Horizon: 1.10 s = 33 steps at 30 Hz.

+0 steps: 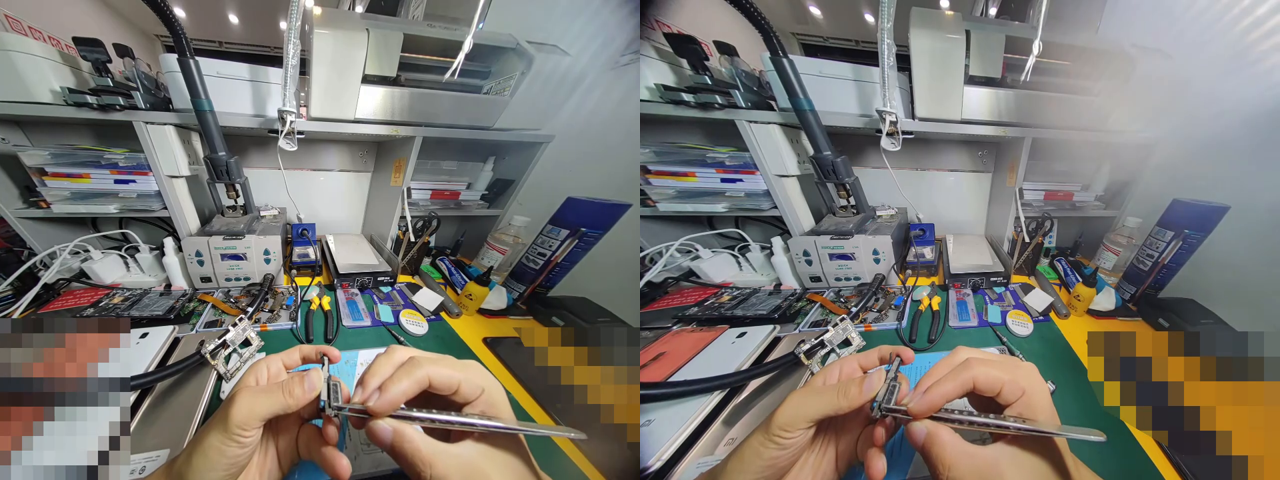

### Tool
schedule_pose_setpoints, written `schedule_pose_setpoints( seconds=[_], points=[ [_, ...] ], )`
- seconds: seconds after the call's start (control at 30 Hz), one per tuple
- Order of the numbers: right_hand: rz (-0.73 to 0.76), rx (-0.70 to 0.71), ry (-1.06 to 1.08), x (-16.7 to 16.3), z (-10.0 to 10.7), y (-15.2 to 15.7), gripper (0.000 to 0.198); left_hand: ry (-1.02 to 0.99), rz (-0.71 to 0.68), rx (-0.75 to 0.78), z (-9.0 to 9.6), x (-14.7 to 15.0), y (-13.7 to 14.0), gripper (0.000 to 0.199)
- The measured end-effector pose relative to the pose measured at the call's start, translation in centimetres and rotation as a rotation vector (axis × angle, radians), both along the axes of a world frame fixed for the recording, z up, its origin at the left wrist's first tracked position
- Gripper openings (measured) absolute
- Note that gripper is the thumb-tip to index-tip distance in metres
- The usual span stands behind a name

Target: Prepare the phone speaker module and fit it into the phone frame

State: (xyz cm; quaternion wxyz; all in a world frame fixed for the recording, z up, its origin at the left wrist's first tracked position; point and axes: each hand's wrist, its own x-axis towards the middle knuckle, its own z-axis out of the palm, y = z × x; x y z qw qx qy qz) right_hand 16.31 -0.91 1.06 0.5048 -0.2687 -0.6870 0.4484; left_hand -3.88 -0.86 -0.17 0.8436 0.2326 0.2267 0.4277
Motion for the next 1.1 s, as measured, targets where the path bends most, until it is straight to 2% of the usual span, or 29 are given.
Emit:
schedule_pose_setpoints(
  seconds=[0.33, 0.6, 0.77, 1.1],
  points=[
    [-0.024, 0.051, 0.043, -0.41, 0.27, 0.14, 0.029, 0.003, 0.005, 0.015, -0.31, -0.04, -0.09, 0.016],
    [0.031, -0.092, 0.074, -0.03, 0.09, 0.3, 0.028, 0.012, 0.027, 0.027, -0.06, 0.17, -0.34, 0.017],
    [0.016, -0.076, 0.06, 0.39, 0.35, 0.32, 0.024, 0.031, 0.085, 0.084, -0.17, 0.26, -0.68, 0.022],
    [-0.06, -0.01, 0.044, 0.17, 0.24, 0.13, 0.027, 0.031, 0.088, 0.212, -0.39, 0.31, -0.85, 0.025]
  ],
)
